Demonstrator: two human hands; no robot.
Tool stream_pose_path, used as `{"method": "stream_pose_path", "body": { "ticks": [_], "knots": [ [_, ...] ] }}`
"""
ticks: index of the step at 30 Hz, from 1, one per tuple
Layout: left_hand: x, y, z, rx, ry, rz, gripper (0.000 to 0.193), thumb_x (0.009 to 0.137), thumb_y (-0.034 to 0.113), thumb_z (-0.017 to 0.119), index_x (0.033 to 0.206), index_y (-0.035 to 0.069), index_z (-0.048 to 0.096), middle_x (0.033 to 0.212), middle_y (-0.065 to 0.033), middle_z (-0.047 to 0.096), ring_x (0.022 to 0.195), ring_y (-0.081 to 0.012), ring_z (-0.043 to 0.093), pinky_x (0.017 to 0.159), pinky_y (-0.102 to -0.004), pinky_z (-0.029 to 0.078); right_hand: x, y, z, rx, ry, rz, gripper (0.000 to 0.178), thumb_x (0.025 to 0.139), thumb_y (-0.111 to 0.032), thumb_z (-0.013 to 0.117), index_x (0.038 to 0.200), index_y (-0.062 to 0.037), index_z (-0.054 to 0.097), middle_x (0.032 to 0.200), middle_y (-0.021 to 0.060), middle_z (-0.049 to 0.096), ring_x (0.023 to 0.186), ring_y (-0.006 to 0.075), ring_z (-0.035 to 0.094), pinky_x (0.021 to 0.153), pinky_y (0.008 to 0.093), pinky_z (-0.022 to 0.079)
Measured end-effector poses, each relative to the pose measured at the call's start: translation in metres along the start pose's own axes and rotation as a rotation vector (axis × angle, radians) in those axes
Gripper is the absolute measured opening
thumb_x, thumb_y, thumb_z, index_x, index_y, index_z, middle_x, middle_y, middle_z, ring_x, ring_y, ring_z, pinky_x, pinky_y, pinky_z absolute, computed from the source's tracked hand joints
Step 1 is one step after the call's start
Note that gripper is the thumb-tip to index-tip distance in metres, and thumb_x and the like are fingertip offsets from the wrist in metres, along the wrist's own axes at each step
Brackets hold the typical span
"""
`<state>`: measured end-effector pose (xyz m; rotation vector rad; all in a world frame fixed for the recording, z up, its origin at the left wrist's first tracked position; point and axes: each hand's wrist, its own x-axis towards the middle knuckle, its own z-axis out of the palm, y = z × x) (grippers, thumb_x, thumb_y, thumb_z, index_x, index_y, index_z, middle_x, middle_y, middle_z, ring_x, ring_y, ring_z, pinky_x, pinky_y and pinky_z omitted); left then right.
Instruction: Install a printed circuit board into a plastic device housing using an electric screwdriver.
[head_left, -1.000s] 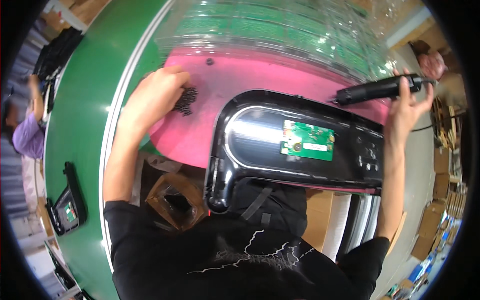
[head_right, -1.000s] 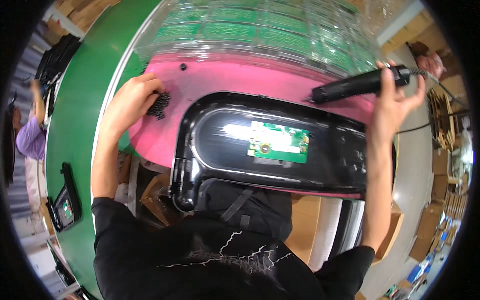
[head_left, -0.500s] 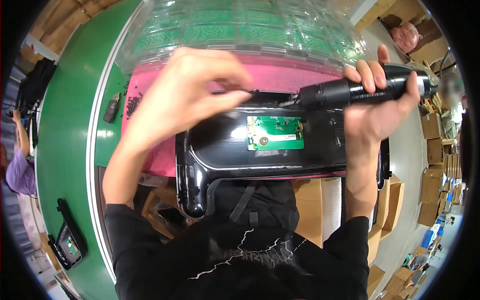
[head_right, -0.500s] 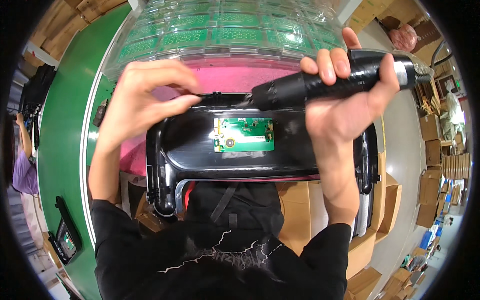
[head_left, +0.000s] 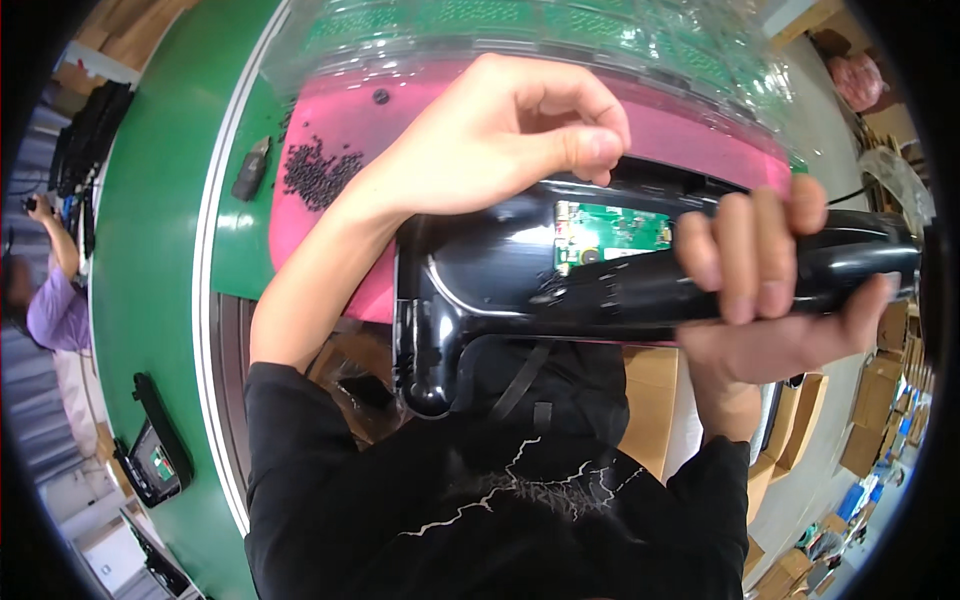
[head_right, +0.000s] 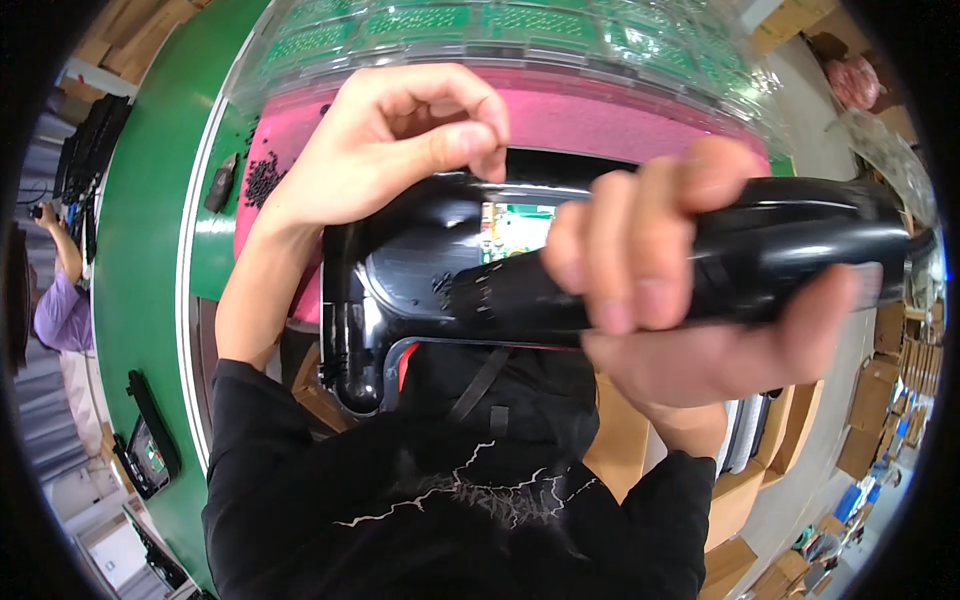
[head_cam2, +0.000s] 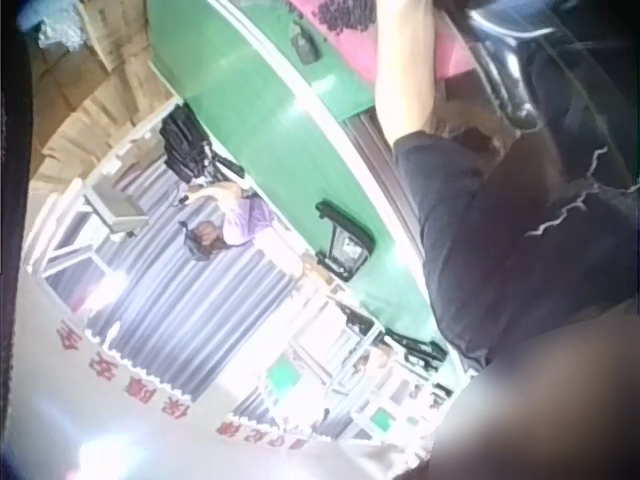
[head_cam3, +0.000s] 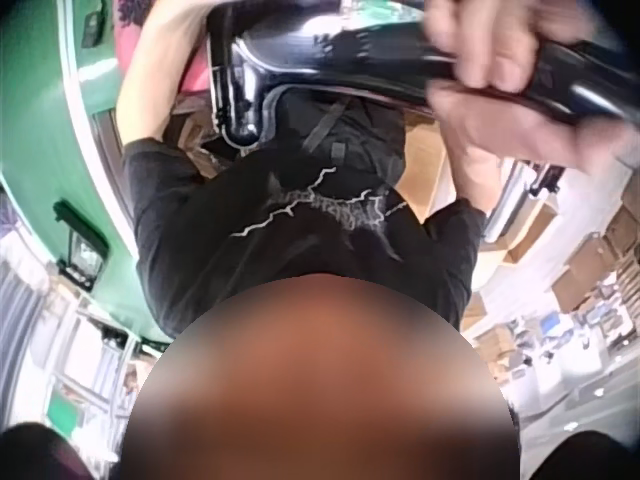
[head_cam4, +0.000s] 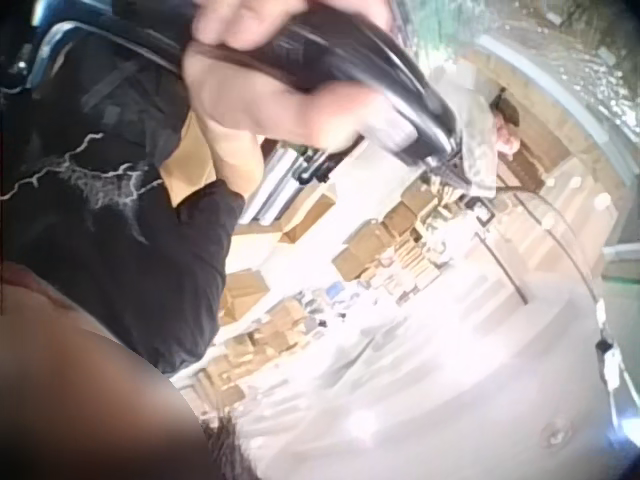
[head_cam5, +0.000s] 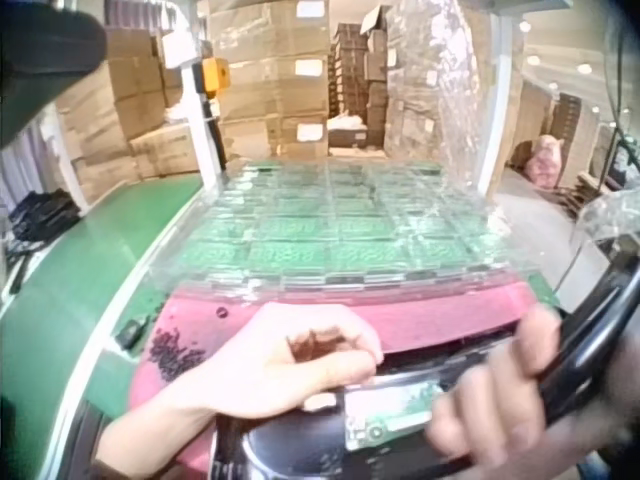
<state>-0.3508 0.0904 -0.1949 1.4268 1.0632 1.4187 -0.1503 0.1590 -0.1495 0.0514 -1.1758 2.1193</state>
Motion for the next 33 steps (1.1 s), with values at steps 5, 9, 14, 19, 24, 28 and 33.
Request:
{"method": "stream_pose_path", "body": {
  "ticks": [5,9,14,19,24,28,33],
  "knots": [
    [-0.004,-0.015,0.0,-0.046,0.064,-0.061,0.019,0.098,0.013,0.056,0.1,-0.003,0.066,0.087,-0.0067,0.068,0.081,-0.0124,0.065,0.071,-0.0264,0.054,-0.015,0.05,-0.013,-0.011,-0.025,0.049,0.063,0.09,-0.065,0.049,0.109,-0.0052,0.049,0.061,0.0034,0.05,0.057,0.017,0.05,0.058,0.0334,0.039],
    [-0.009,-0.01,0.001,0.079,0.065,-0.182,0.018,0.096,0.015,0.06,0.101,-0.001,0.066,0.085,-0.005,0.067,0.079,-0.0112,0.065,0.063,-0.0238,0.054,-0.013,0.033,-0.003,-0.029,-0.018,0.051,0.052,0.084,-0.057,0.062,0.1,-0.009,0.05,0.061,-0.0021,0.05,0.053,0.0112,0.046,0.058,0.0289,0.037],
    [-0.008,-0.02,0.007,0.627,-0.074,0.219,0.012,0.08,0.006,0.072,0.089,-0.001,0.068,0.081,-0.009,0.068,0.073,-0.0222,0.066,0.061,-0.0306,0.053,-0.003,-0.02,-0.007,-0.127,0.001,-0.443,0.044,0.069,-0.038,0.078,0.092,-0.0112,0.051,0.059,-0.0075,0.051,0.052,0.0045,0.048,0.062,0.0224,0.039],
    [-0.006,-0.012,0.011,0.455,-0.051,0.249,0.009,0.08,0.004,0.071,0.086,-0.001,0.068,0.082,-0.0094,0.068,0.07,-0.0214,0.066,0.061,-0.0303,0.052,0.002,-0.032,-0.013,-0.139,0.015,-0.444,0.043,0.067,-0.035,0.078,0.089,-0.0113,0.05,0.058,-0.0076,0.051,0.049,0.0056,0.047,0.061,0.0226,0.039],
    [0.003,-0.017,0.011,0.431,-0.061,0.264,0.008,0.079,0.001,0.071,0.085,-0.002,0.067,0.08,-0.0101,0.068,0.071,-0.0216,0.067,0.064,-0.0297,0.052,0.006,-0.028,-0.017,-0.146,-0.008,-0.449,0.039,0.07,-0.035,0.075,0.09,-0.0113,0.05,0.057,-0.0075,0.052,0.05,0.0056,0.05,0.059,0.0224,0.041],
    [0.006,-0.015,0.014,0.343,-0.129,0.183,0.012,0.078,0.002,0.073,0.087,-0.003,0.067,0.081,-0.0101,0.068,0.073,-0.022,0.068,0.065,-0.0304,0.053,0.006,-0.034,-0.021,-0.126,-0.038,-0.443,0.038,0.071,-0.035,0.074,0.09,-0.0115,0.05,0.057,-0.0074,0.052,0.05,0.006,0.05,0.059,0.0225,0.042],
    [0.009,-0.011,0.02,0.361,-0.022,0.184,0.016,0.078,0.004,0.074,0.092,-0.003,0.068,0.086,-0.0116,0.071,0.076,-0.0219,0.069,0.068,-0.0304,0.055,0.011,-0.035,-0.023,-0.156,0.004,-0.374,0.041,0.072,-0.037,0.074,0.092,-0.0111,0.05,0.058,-0.0064,0.053,0.05,0.0064,0.051,0.057,0.0225,0.042]
  ]
}}
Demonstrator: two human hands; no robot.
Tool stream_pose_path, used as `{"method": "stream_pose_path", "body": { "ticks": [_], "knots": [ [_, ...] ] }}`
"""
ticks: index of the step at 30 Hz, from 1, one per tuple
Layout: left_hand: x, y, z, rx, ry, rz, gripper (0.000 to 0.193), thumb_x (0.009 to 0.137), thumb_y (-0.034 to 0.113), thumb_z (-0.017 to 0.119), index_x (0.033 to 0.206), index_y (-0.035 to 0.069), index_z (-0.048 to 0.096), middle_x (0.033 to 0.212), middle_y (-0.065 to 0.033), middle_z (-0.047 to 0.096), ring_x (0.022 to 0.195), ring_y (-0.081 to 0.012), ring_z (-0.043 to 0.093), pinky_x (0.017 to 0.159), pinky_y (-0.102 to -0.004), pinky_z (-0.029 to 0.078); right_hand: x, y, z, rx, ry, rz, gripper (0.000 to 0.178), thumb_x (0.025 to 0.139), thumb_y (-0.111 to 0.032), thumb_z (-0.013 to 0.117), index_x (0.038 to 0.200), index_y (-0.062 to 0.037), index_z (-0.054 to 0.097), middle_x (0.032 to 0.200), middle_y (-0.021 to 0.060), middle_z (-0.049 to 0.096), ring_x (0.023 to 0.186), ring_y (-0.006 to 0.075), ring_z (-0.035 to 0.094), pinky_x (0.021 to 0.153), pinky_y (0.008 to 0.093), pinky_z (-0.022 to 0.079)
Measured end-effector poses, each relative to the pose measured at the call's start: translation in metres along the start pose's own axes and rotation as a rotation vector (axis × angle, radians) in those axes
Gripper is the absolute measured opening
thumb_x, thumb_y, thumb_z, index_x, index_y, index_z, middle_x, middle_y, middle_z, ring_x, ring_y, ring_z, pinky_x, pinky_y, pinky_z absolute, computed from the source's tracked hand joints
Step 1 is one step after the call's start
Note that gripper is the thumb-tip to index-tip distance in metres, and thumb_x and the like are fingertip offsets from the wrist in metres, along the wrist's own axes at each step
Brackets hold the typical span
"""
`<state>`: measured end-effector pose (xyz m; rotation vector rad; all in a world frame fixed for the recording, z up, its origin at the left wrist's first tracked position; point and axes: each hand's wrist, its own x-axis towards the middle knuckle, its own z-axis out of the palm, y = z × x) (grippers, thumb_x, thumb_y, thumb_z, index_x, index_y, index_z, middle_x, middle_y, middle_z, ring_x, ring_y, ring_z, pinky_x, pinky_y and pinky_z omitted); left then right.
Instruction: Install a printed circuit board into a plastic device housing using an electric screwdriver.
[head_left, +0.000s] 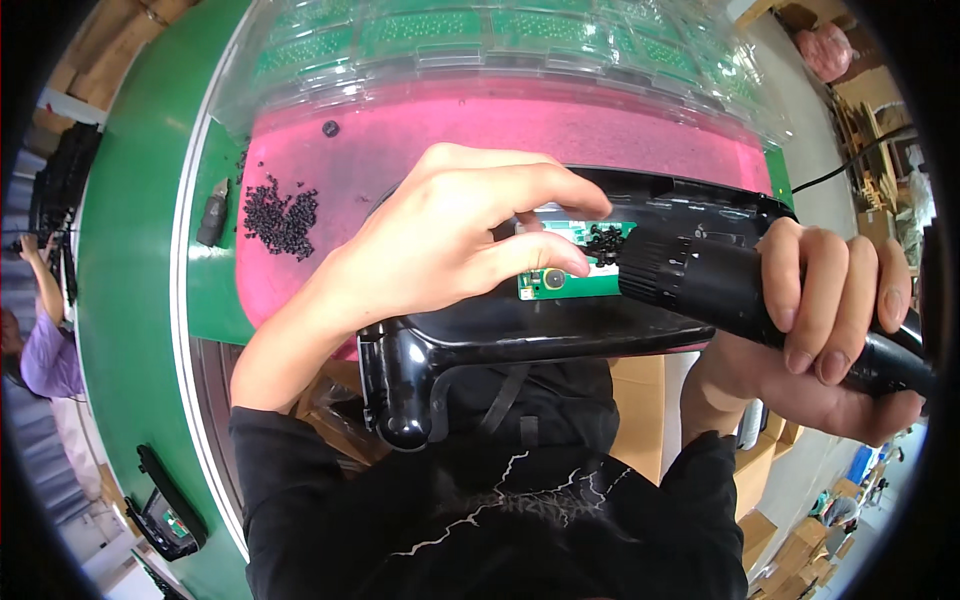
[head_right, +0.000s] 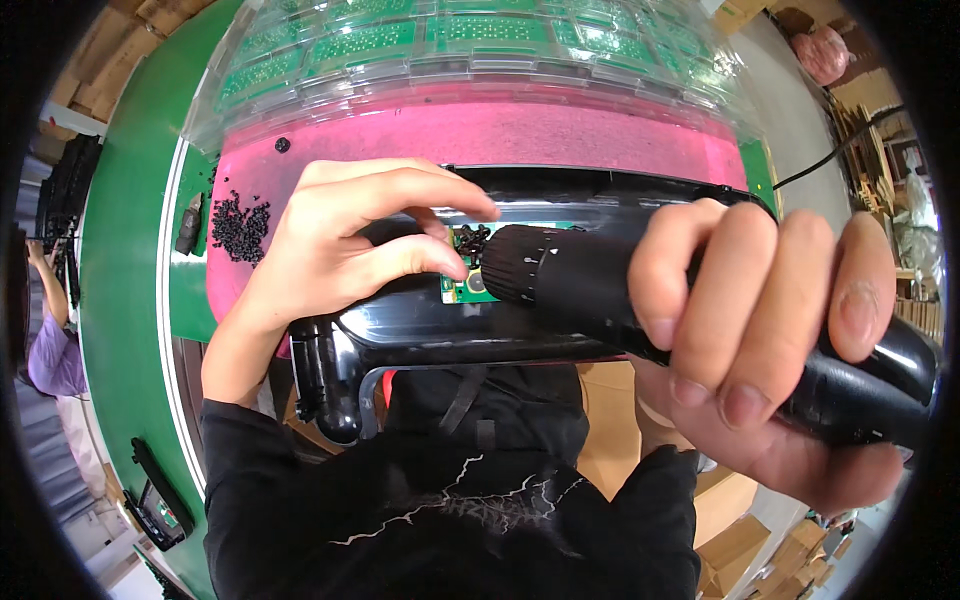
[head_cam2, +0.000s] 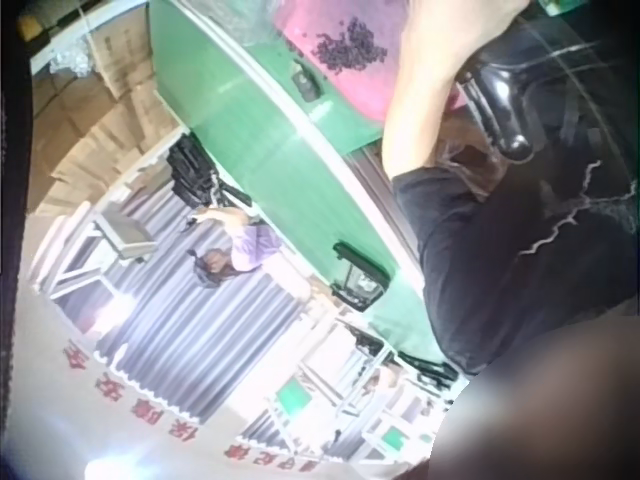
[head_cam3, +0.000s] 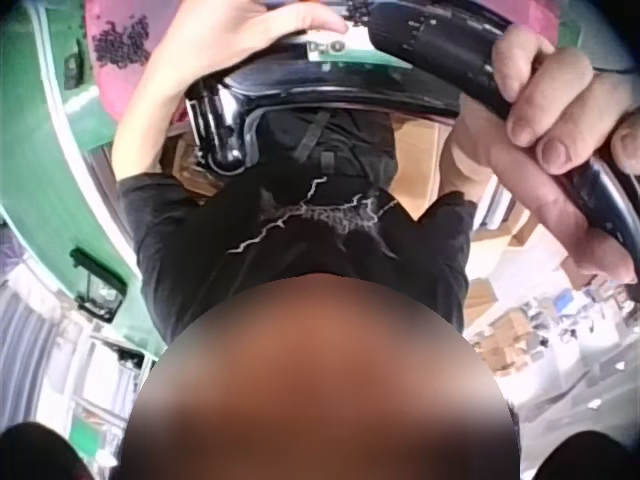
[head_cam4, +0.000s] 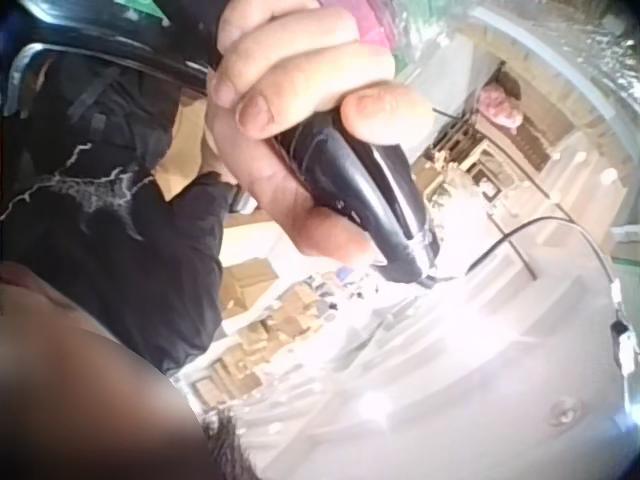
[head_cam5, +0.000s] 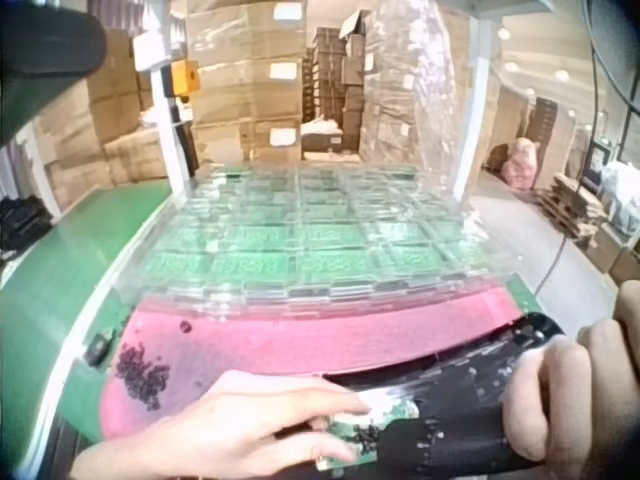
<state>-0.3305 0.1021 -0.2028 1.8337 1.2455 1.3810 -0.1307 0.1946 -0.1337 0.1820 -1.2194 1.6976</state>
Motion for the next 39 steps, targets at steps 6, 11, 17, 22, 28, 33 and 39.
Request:
{"method": "stream_pose_path", "body": {
  "ticks": [6,11,17,22,28,33,39],
  "knots": [
    [0.006,-0.008,-0.001,0.083,0.041,0.105,0.017,0.078,0.002,0.074,0.094,-0.002,0.07,0.087,-0.0126,0.072,0.075,-0.0213,0.071,0.066,-0.0283,0.056,0.005,0.013,-0.007,-0.028,-0.095,0.047,0.048,0.074,-0.046,0.074,0.094,-0.0103,0.049,0.06,-0.006,0.053,0.049,0.0052,0.049,0.054,0.0207,0.04],
    [0.016,-0.011,0.008,0.28,0.162,0.112,0.005,0.08,-0.005,0.067,0.084,-0.003,0.066,0.078,-0.0098,0.069,0.07,-0.0185,0.069,0.061,-0.0269,0.054,0.012,0.02,-0.016,0.038,-0.031,-0.058,0.05,0.072,-0.044,0.075,0.097,-0.0098,0.049,0.064,-0.0049,0.054,0.053,0.0069,0.05,0.059,0.0232,0.04],
    [0.017,-0.021,0.014,0.207,0.121,0.043,0.008,0.082,-0.003,0.066,0.089,-0.003,0.062,0.079,-0.0108,0.067,0.072,-0.022,0.068,0.065,-0.0292,0.053,0.023,-0.009,-0.051,-0.219,-0.047,0.284,0.055,0.082,-0.054,0.06,0.104,-0.0035,0.051,0.067,-0.002,0.051,0.057,0.0094,0.046,0.061,0.0263,0.035],
    [0.01,-0.026,0.022,0.178,-0.169,-0.028,0.01,0.082,0.005,0.068,0.087,-0.001,0.061,0.078,-0.0097,0.066,0.071,-0.0272,0.067,0.063,-0.0345,0.052,0.011,0.009,-0.065,-0.42,0.038,0.295,0.054,0.087,-0.054,0.049,0.098,-0.0017,0.052,0.062,-0.0002,0.048,0.052,0.0102,0.042,0.055,0.0278,0.033],
    [0.012,-0.034,0.028,0.24,-0.268,-0.041,0.01,0.081,0.008,0.069,0.086,0.002,0.063,0.079,-0.0091,0.068,0.073,-0.0264,0.068,0.062,-0.0347,0.054,0.008,0.008,-0.07,-0.425,0.054,0.309,0.055,0.087,-0.055,0.05,0.099,-0.002,0.052,0.061,0.0,0.048,0.05,0.0105,0.042,0.056,0.028,0.034],
    [0.008,-0.037,0.027,0.322,-0.282,-0.067,0.01,0.08,0.007,0.069,0.087,0.003,0.063,0.078,-0.0082,0.07,0.072,-0.0251,0.069,0.059,-0.0345,0.053,0.007,0.017,-0.066,-0.514,0.049,0.326,0.054,0.085,-0.057,0.051,0.094,-0.0038,0.05,0.06,-0.002,0.046,0.049,0.0094,0.04,0.054,0.0268,0.033],
    [0.007,-0.037,0.025,0.359,-0.276,-0.118,0.009,0.079,0.004,0.069,0.086,0.005,0.064,0.072,-0.0079,0.069,0.066,-0.027,0.068,0.055,-0.035,0.053,0.006,0.026,-0.062,-0.662,0.003,0.326,0.053,0.085,-0.056,0.052,0.094,-0.004,0.05,0.06,-0.0029,0.045,0.049,0.0084,0.039,0.053,0.0267,0.033]
  ]
}}
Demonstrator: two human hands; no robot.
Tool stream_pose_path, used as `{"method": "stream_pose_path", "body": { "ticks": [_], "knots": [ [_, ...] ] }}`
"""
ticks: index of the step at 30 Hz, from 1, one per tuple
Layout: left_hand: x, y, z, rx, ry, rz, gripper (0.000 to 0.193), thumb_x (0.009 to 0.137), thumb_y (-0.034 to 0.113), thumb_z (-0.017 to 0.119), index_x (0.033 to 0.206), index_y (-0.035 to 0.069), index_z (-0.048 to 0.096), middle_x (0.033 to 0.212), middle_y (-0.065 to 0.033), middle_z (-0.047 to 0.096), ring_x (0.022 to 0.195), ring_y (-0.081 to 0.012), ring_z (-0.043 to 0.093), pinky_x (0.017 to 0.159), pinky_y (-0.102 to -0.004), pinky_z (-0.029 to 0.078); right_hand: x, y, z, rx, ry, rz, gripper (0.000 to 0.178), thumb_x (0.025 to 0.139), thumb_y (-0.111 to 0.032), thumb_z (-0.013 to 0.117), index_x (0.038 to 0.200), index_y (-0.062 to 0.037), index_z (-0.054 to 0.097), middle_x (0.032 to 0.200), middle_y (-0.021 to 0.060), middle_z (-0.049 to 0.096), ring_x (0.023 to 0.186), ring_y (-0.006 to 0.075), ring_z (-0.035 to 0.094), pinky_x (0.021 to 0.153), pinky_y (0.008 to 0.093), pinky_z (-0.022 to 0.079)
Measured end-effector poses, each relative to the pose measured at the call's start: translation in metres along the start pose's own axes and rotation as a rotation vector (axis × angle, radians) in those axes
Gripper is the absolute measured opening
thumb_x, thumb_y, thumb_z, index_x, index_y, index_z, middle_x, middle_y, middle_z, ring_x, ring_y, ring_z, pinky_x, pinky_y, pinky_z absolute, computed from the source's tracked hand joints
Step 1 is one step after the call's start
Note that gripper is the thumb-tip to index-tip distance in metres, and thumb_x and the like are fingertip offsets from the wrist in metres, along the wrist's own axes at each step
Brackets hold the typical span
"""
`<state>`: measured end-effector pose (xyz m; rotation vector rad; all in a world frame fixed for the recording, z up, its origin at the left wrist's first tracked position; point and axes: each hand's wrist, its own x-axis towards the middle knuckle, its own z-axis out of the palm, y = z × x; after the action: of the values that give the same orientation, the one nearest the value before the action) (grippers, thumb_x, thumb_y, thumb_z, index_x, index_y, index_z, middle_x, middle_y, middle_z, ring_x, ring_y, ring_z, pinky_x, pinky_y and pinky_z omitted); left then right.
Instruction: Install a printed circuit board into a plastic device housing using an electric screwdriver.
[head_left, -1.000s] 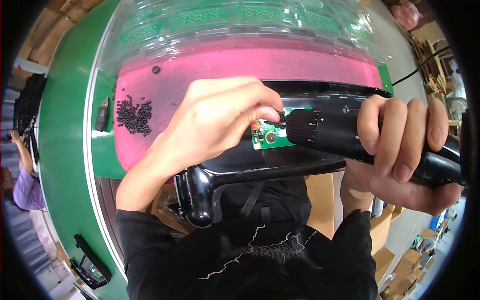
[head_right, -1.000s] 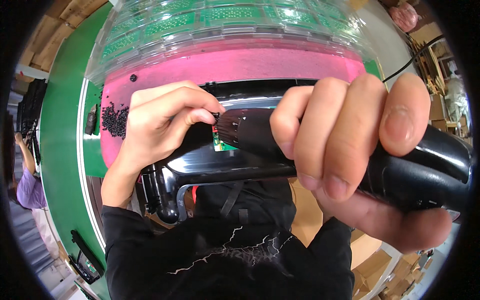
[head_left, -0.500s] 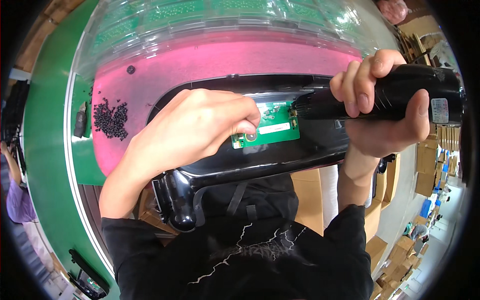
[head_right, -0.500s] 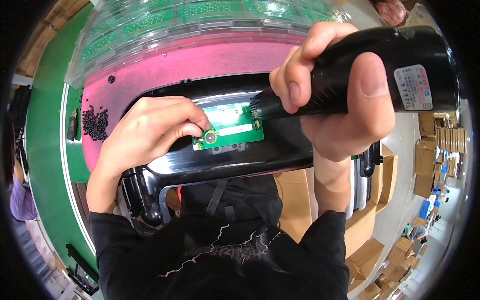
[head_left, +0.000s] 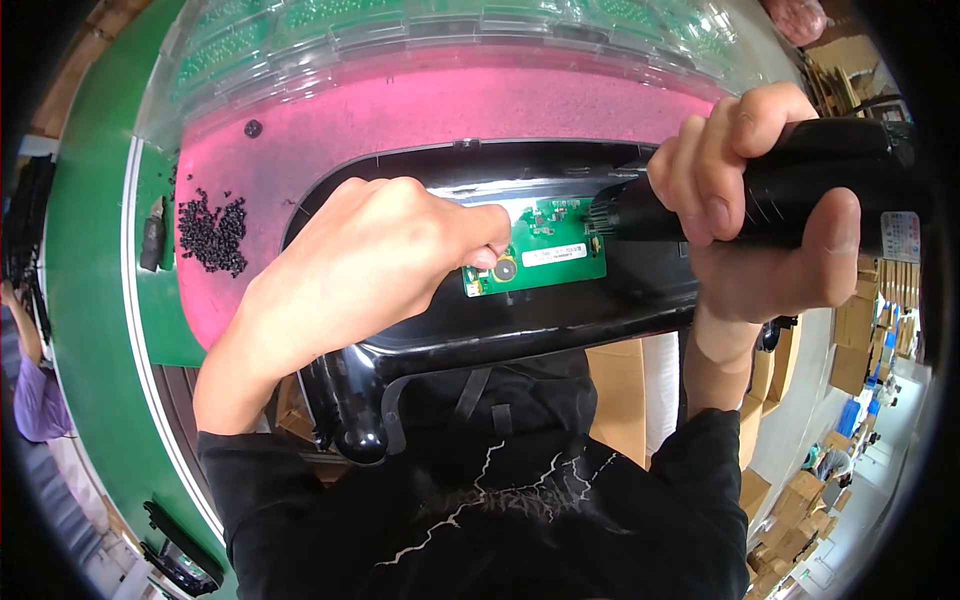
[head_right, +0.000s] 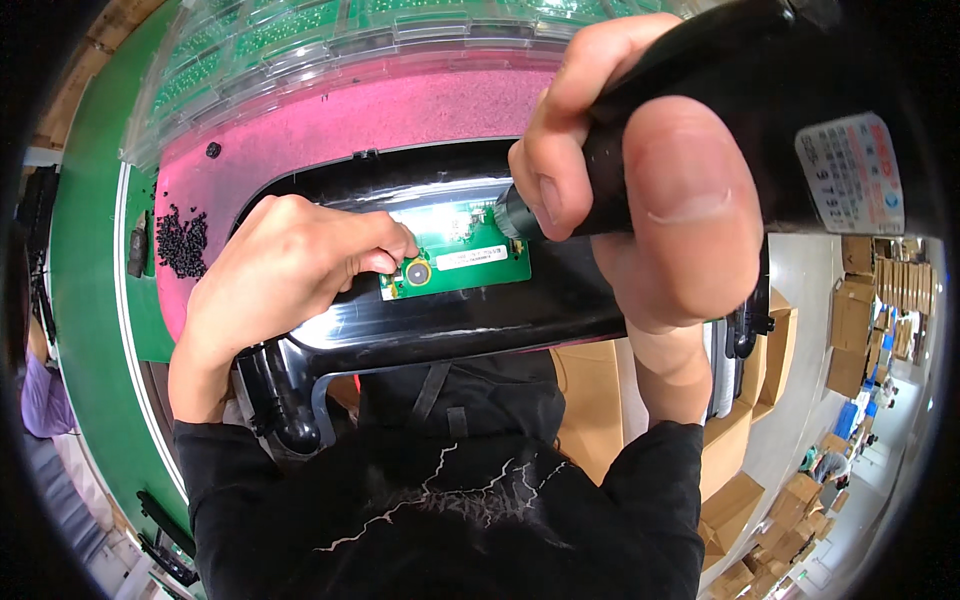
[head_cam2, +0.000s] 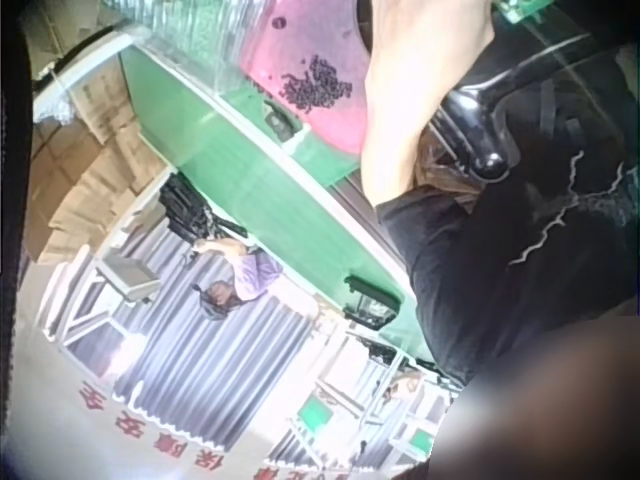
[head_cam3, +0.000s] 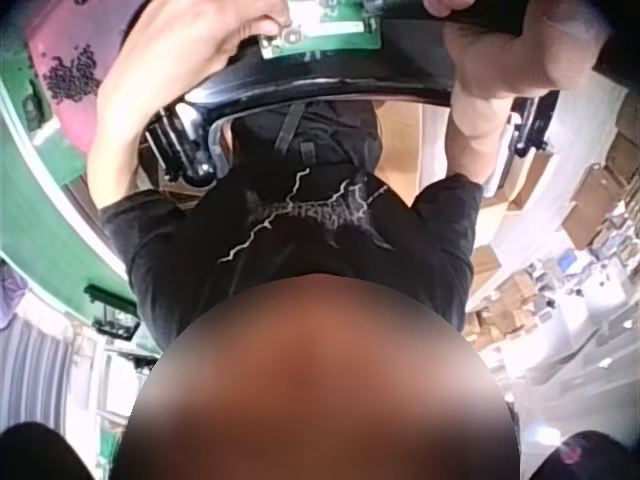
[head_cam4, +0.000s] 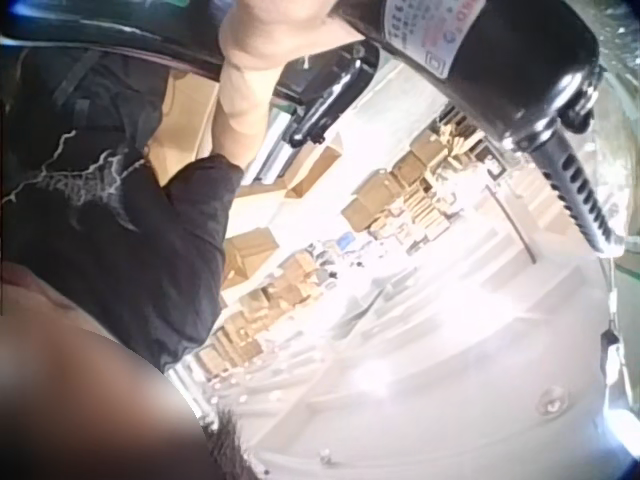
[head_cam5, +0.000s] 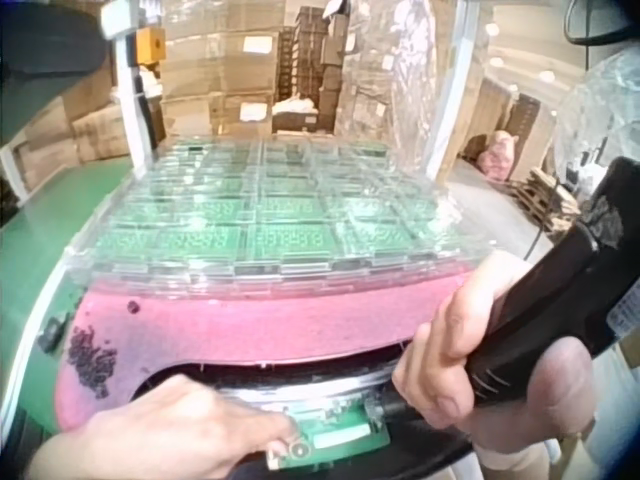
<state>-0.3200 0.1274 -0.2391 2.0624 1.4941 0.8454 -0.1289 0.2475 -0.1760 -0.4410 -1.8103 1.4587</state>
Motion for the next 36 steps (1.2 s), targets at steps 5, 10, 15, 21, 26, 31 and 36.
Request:
{"method": "stream_pose_path", "body": {
  "ticks": [5,10,15,21,26,31,36],
  "knots": [
    [-0.005,0.0,-0.004,0.043,0.006,0.019,0.006,0.081,0.002,0.067,0.085,0.004,0.063,0.073,-0.0101,0.068,0.065,-0.0276,0.068,0.055,-0.0346,0.051,0.001,-0.002,-0.001,0.227,-0.036,0.032,0.056,0.085,-0.057,0.051,0.103,-0.0038,0.053,0.062,-0.003,0.046,0.05,0.0089,0.041,0.055,0.027,0.034],
    [0.002,0.0,-0.011,-0.115,0.151,0.096,0.007,0.08,-0.003,0.065,0.087,0.0,0.063,0.073,-0.0116,0.065,0.063,-0.0283,0.065,0.057,-0.0341,0.051,-0.002,-0.017,-0.005,0.442,-0.171,-0.206,0.052,0.079,-0.051,0.068,0.101,-0.0074,0.051,0.064,-0.0046,0.051,0.052,0.008,0.047,0.056,0.0247,0.037],
    [0.002,-0.003,-0.01,-0.196,0.241,0.175,0.012,0.079,-0.006,0.065,0.089,-0.001,0.063,0.077,-0.0107,0.063,0.068,-0.0269,0.064,0.061,-0.0342,0.051,-0.006,-0.028,0.017,0.528,0.042,-0.428,0.043,0.073,-0.043,0.074,0.091,-0.0123,0.049,0.06,-0.0066,0.053,0.048,0.0049,0.051,0.056,0.0213,0.041],
    [-0.003,0.002,-0.017,-0.125,0.232,0.184,0.014,0.079,0.0,0.068,0.09,0.001,0.059,0.075,-0.01,0.06,0.067,-0.0273,0.063,0.059,-0.0346,0.049,-0.008,-0.034,0.026,0.58,0.002,-0.437,0.044,0.072,-0.045,0.075,0.088,-0.0138,0.047,0.058,-0.0061,0.052,0.047,0.0053,0.05,0.054,0.0212,0.041],
    [-0.007,0.003,-0.018,-0.026,0.233,0.183,0.016,0.079,0.0,0.068,0.091,0.002,0.058,0.074,-0.0095,0.058,0.067,-0.0272,0.062,0.058,-0.0358,0.049,0.001,-0.033,0.03,0.495,-0.069,-0.397,0.049,0.072,-0.048,0.074,0.092,-0.0123,0.048,0.06,-0.0061,0.053,0.049,0.0051,0.051,0.053,0.0202,0.041],
    [-0.011,-0.005,-0.024,-0.11,0.228,0.159,0.015,0.079,-0.005,0.066,0.091,-0.001,0.059,0.076,-0.0115,0.061,0.071,-0.0282,0.066,0.059,-0.0356,0.05,0.01,-0.025,0.042,0.419,-0.16,-0.404,0.054,0.072,-0.051,0.073,0.097,-0.0105,0.048,0.064,-0.0065,0.055,0.052,0.0047,0.053,0.054,0.019,0.042],
    [-0.016,-0.008,-0.025,-0.19,0.232,0.146,0.014,0.079,-0.007,0.064,0.091,-0.002,0.059,0.075,-0.0127,0.062,0.072,-0.0279,0.067,0.061,-0.0345,0.052,0.003,-0.033,0.038,0.462,-0.135,-0.391,0.049,0.072,-0.048,0.071,0.095,-0.011,0.049,0.064,-0.0065,0.055,0.054,0.0053,0.053,0.06,0.0211,0.043]
  ]
}}
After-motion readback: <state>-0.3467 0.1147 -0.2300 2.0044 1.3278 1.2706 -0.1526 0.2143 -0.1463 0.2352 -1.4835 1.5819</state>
